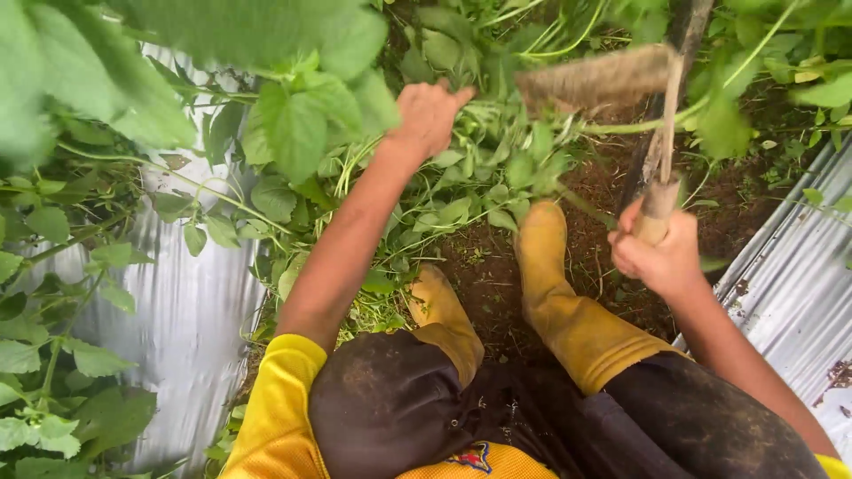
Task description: Using a hand hoe and hands to clear weeds from a garden bed
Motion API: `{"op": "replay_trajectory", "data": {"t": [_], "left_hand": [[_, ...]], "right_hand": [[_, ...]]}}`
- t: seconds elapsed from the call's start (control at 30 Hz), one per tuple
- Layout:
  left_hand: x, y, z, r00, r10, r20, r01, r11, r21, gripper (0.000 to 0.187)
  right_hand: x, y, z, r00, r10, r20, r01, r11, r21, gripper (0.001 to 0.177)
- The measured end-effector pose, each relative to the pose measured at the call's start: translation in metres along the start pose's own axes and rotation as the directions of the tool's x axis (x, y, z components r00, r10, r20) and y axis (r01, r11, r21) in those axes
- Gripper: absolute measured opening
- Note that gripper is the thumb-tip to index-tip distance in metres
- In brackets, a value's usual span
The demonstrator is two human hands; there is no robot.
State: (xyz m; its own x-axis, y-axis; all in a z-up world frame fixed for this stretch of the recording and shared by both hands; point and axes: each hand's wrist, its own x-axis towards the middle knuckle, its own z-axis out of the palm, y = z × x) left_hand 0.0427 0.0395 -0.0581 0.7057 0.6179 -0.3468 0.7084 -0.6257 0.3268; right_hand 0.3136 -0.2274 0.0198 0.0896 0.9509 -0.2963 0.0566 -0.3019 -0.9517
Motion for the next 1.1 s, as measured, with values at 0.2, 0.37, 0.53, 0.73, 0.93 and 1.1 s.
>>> {"op": "replay_trajectory", "data": {"t": [0.2, 0.37, 0.53, 0.73, 0.93, 1.1], "left_hand": [[-0.021, 0.003, -0.003, 0.999, 0.039, -0.007, -0.031, 0.880, 0.475, 0.090], [-0.033, 0.000, -0.012, 0.999, 0.002, 0.035, -0.013, 0.952, 0.306, 0.053], [-0.013, -0.010, 0.030, 0.998, -0.066, -0.005, 0.066, 0.994, 0.085, 0.083], [-0.007, -0.025, 0.045, 0.871, 0.030, -0.491, 0.023, 0.994, 0.103, 0.035], [-0.013, -0.016, 0.065, 0.930, -0.002, -0.369, 0.111, 0.955, 0.274, 0.029], [-0.028, 0.005, -0.001, 0.996, 0.037, -0.077, -0.008, 0.937, 0.348, 0.079]], "right_hand": [[0.086, -0.066, 0.035, 0.997, -0.069, -0.027, 0.072, 0.983, 0.170, 0.023], [0.152, -0.036, 0.067, 0.975, 0.207, 0.080, -0.222, 0.915, 0.336, 0.015], [0.211, -0.081, 0.072, 0.991, 0.135, 0.007, -0.132, 0.960, 0.248, 0.023], [0.289, -0.059, 0.104, 0.989, 0.121, 0.085, -0.135, 0.975, 0.179, 0.029], [0.262, 0.220, 0.091, 0.865, 0.367, 0.341, -0.438, 0.884, 0.160, 0.012], [0.237, 0.057, 0.074, 0.822, 0.552, 0.140, -0.552, 0.833, -0.044, 0.039]]}}
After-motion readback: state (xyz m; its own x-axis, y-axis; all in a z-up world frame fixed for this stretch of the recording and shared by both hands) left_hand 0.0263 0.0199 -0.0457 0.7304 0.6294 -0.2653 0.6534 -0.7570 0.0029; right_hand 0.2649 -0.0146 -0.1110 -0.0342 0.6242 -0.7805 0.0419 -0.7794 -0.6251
